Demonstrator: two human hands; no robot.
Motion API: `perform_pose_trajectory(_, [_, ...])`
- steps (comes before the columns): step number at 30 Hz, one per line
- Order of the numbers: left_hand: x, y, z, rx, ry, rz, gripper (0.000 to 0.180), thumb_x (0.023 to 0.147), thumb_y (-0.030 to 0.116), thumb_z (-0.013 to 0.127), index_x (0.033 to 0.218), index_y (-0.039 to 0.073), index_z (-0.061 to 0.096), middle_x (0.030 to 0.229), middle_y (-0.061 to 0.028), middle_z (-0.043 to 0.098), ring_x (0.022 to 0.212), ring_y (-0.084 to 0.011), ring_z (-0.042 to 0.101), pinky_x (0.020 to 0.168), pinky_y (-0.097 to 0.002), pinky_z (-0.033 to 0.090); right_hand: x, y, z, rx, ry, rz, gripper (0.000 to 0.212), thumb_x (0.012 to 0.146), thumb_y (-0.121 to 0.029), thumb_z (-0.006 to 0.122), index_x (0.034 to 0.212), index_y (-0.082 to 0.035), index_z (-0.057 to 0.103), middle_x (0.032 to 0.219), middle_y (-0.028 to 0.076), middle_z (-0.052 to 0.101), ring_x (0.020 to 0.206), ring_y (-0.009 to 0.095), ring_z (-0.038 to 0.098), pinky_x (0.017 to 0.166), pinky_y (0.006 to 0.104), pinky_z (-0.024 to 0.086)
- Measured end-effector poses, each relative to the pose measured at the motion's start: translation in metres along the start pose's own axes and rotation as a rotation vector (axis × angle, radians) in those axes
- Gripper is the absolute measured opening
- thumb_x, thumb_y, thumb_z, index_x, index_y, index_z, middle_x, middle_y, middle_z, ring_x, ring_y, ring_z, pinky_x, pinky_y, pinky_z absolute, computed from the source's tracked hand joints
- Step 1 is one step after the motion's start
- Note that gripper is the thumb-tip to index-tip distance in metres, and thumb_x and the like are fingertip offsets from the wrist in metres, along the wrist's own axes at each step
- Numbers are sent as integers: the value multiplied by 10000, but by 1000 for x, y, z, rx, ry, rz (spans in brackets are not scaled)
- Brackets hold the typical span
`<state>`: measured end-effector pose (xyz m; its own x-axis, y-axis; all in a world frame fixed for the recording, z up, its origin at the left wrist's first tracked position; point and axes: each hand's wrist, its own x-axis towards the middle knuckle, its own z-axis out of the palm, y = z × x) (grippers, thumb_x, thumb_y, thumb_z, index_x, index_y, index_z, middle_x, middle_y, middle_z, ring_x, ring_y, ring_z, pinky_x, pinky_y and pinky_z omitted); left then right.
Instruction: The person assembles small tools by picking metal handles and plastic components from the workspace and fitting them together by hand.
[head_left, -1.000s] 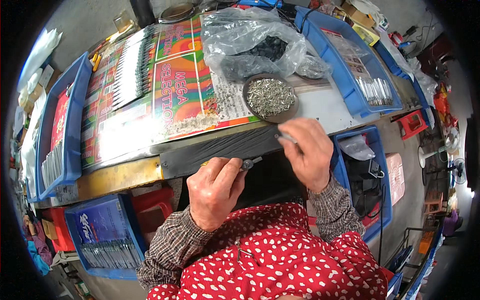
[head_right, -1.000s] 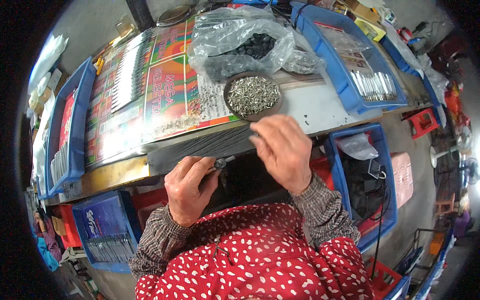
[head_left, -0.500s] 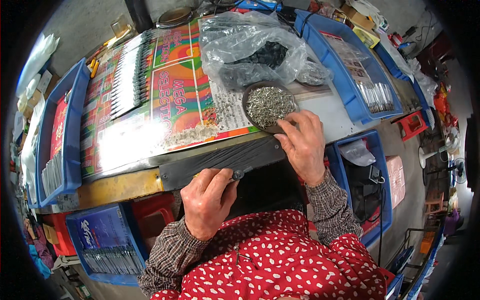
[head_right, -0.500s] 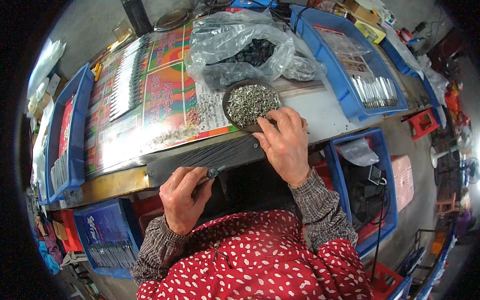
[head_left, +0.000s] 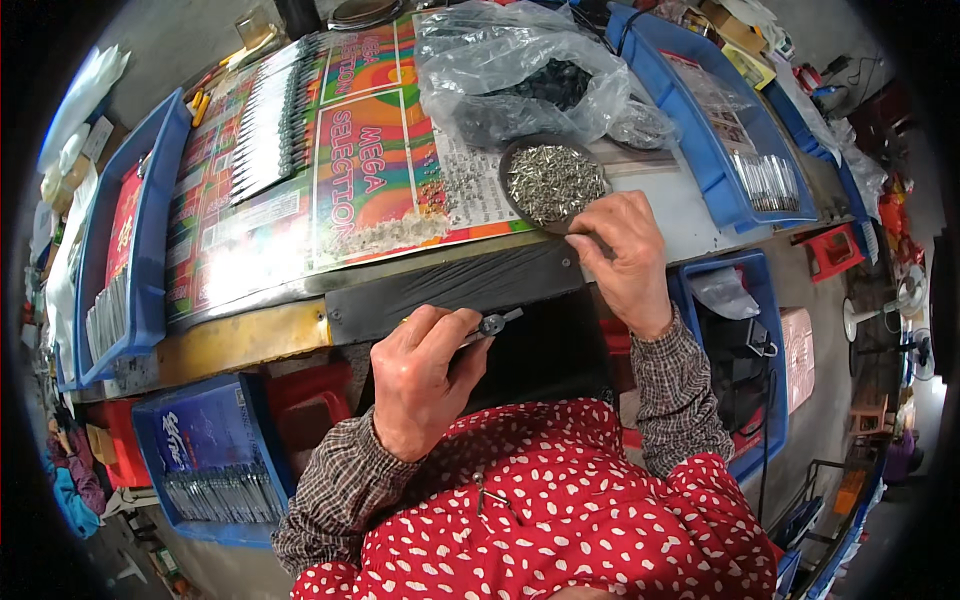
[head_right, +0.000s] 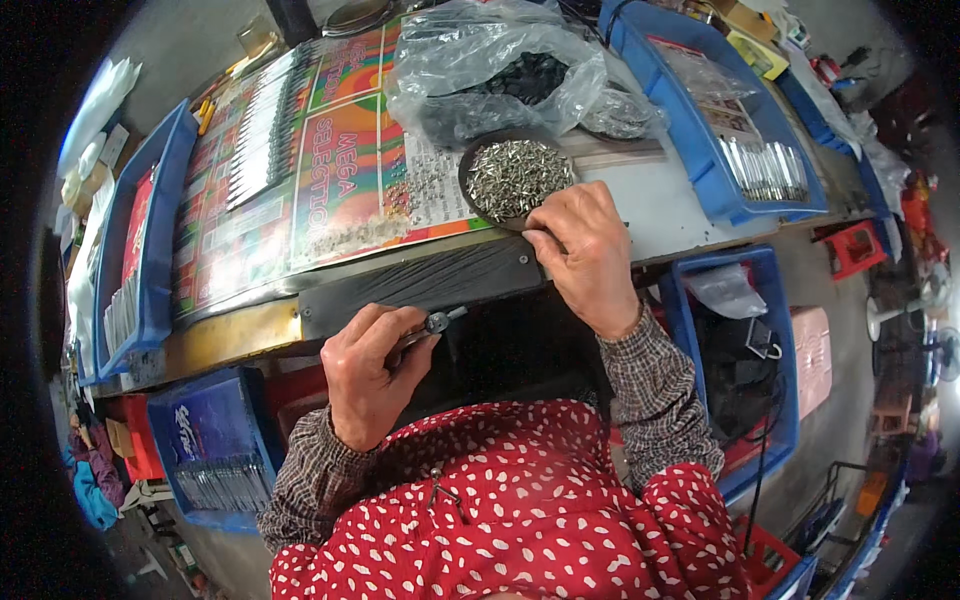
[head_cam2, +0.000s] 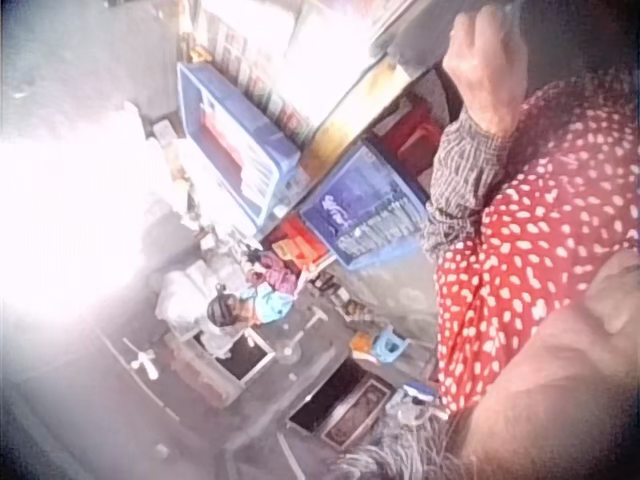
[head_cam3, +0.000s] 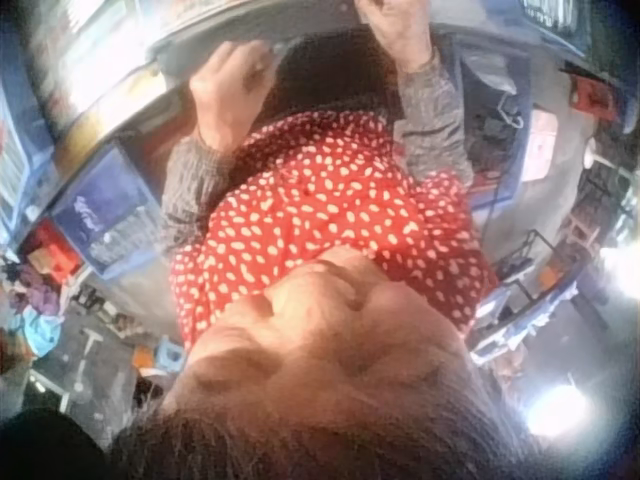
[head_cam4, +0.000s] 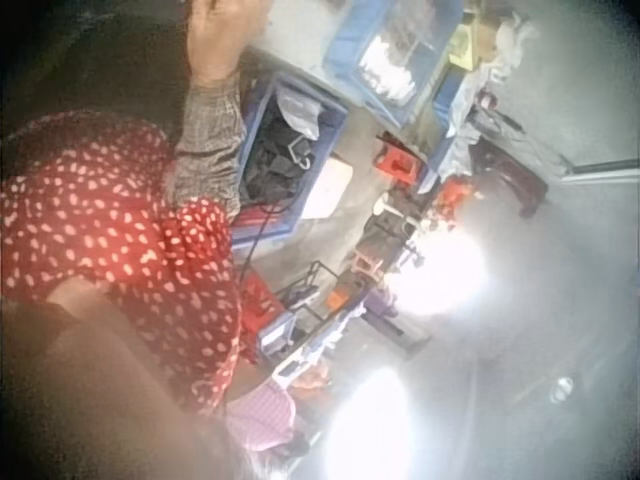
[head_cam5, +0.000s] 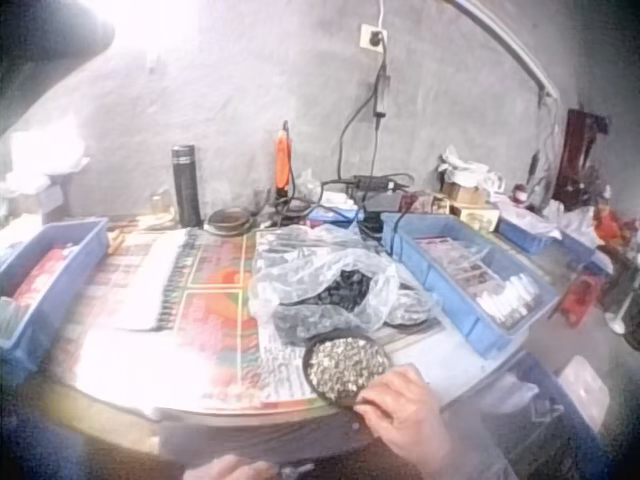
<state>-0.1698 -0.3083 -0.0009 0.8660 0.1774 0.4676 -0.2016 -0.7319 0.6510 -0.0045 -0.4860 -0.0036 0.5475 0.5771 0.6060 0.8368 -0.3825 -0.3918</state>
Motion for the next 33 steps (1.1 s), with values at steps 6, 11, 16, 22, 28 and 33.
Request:
perform_pose_trajectory(6, [-1, 2, -1, -64, -16, -37, 219, 692, -30, 723, 893, -1, 638, 732, -88, 585, 542, -145, 554, 501, -254, 443, -14, -34, -4, 185, 27, 91, 119, 722, 30, 677, 812, -19, 617, 798, 69, 609, 779, 224, 576, 719, 319, 463])
perform_pose_trajectory(11, [-1, 10, -2, -90, -51, -68, 231, 680, -26, 722, 886, 8, 624, 741, -116, 582, 639, -284, 597, 545, -344, 475, -22, -62, 1, 403, -13, -38, 174, 711, -8, 706, 852, -13, 604, 843, 70, 613, 825, 259, 578, 746, 369, 463])
perform_pose_trajectory(16, [-2, 10, 0, -98, -23, -36, 250, 672, -20, 731, 897, 11, 625, 741, -116, 582, 630, -281, 593, 542, -344, 476, -24, -65, 7, 421, 16, -91, 172, 718, -28, 708, 852, -20, 600, 874, 66, 612, 859, 261, 568, 778, 372, 456])
perform_pose_trajectory(22, [-3, 13, 1, -58, -24, -2, 288, 651, -20, 737, 913, 17, 623, 740, -112, 574, 637, -281, 592, 550, -343, 479, -28, -67, 10, 398, 8, -112, 169, 719, -33, 709, 853, -22, 606, 899, 72, 617, 874, 266, 568, 782, 369, 463])
perform_pose_trajectory(28, [-5, 11, 3, -31, -27, 8, 306, 644, -12, 737, 925, 25, 620, 746, -104, 574, 646, -277, 595, 552, -351, 483, -30, -69, 12, 325, 29, -176, 249, 651, 7, 719, 867, -7, 597, 914, 85, 601, 867, 280, 576, 745, 371, 490])
perform_pose_trajectory(33, [-6, 11, 5, -14, -29, 17, 309, 643, -3, 731, 928, 32, 618, 750, -99, 573, 649, -274, 597, 551, -351, 488, -36, -70, 16, 199, 75, -246, 280, 627, 0, 701, 888, -6, 598, 926, 93, 600, 884, 283, 582, 731, 371, 498])
